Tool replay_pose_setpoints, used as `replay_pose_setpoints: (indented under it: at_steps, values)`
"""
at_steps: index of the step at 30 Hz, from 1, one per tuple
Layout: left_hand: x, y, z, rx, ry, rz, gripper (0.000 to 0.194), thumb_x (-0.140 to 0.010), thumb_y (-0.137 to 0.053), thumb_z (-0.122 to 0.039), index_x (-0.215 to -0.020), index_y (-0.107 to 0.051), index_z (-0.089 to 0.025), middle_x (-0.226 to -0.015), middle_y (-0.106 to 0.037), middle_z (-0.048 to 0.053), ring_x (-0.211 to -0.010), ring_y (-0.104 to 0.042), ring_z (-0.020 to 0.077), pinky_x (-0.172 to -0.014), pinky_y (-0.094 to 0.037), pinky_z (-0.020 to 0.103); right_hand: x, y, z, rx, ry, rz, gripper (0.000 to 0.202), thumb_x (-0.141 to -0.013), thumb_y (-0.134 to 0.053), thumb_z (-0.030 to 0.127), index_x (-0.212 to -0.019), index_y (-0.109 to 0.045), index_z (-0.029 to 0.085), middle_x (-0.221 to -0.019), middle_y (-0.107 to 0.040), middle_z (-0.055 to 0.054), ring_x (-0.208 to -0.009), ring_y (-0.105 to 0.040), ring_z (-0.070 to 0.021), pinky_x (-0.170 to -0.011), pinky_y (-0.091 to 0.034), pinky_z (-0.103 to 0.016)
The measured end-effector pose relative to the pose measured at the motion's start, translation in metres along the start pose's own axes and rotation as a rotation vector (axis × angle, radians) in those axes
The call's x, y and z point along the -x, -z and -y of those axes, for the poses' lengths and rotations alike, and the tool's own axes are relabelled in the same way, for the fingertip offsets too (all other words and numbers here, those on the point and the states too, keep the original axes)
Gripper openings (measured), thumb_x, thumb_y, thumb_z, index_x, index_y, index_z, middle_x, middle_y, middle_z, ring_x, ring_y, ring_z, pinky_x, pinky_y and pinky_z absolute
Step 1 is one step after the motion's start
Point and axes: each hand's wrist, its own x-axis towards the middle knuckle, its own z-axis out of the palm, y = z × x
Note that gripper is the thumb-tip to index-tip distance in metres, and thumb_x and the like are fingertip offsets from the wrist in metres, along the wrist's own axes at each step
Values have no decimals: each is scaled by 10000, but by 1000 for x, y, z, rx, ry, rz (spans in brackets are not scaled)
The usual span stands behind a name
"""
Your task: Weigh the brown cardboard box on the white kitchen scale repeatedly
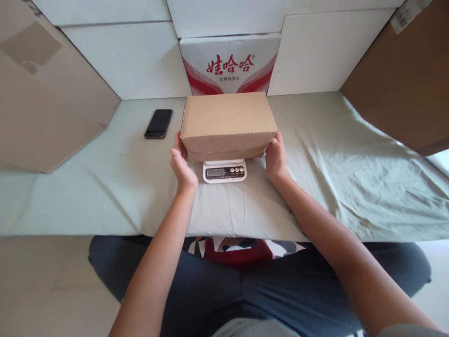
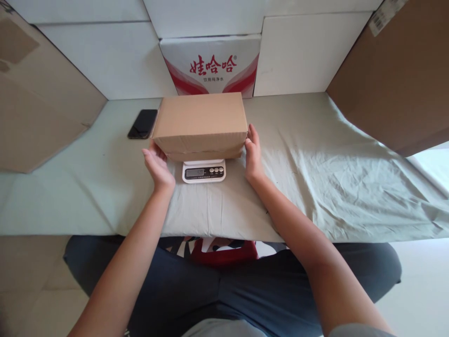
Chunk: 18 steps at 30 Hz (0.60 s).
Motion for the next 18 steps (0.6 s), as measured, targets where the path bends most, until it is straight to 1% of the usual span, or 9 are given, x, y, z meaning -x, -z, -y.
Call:
replay_pose_setpoints:
  at_steps: [3,5,7,10,13,18]
  values:
    - [1,-1,-2,-2,-9,13,1015,-950,-399,-965,-1561,-678,-204,-1690,-635,175,-1654,-529,323,-1351,-440,432,2,-2,4,-24,-14,-10,782,-890,-579,834,-1548,-540,414,-1797,-513,0,-1747,-391,-313,-1483,-243,-634]
    - [2,-1,-2,-17,-6,20,1027,-947,-371,-979,-1557,-685,-214,-1671,-654,170,-1636,-550,323,-1342,-451,437,3,-3,5,-33,-27,-23,838,-856,-592,870,-1553,-536,409,-1805,-504,2,-1744,-398,-320,-1484,-258,-620]
    - [2,-1,-1,-27,6,18,1056,-940,-360,-990,-1568,-680,-204,-1663,-656,187,-1618,-568,335,-1344,-449,461,2,-3,6,-33,-33,-31,887,-832,-593,904,-1566,-528,409,-1810,-499,2,-1746,-396,-325,-1480,-279,-608]
    - [2,0,2,-35,24,19,1095,-921,-366,-1010,-1583,-670,-193,-1666,-646,209,-1613,-570,357,-1353,-440,503,1,-3,5,-1,-11,-19,912,-856,-534,931,-1606,-498,413,-1822,-482,-5,-1753,-385,-324,-1468,-307,-608]
    - [1,2,6,-43,29,23,1114,-907,-343,-1035,-1589,-667,-216,-1673,-644,191,-1632,-549,356,-1344,-454,499,1,-2,5,25,6,-6,901,-886,-485,934,-1630,-475,425,-1826,-475,-2,-1758,-375,-318,-1463,-316,-609]
    - [1,2,7,-47,28,18,1116,-904,-344,-1039,-1578,-676,-214,-1665,-651,190,-1629,-552,361,-1335,-465,496,2,-4,11,-21,-5,-18,926,-852,-531,941,-1611,-495,412,-1825,-474,-12,-1764,-357,-339,-1471,-290,-634]
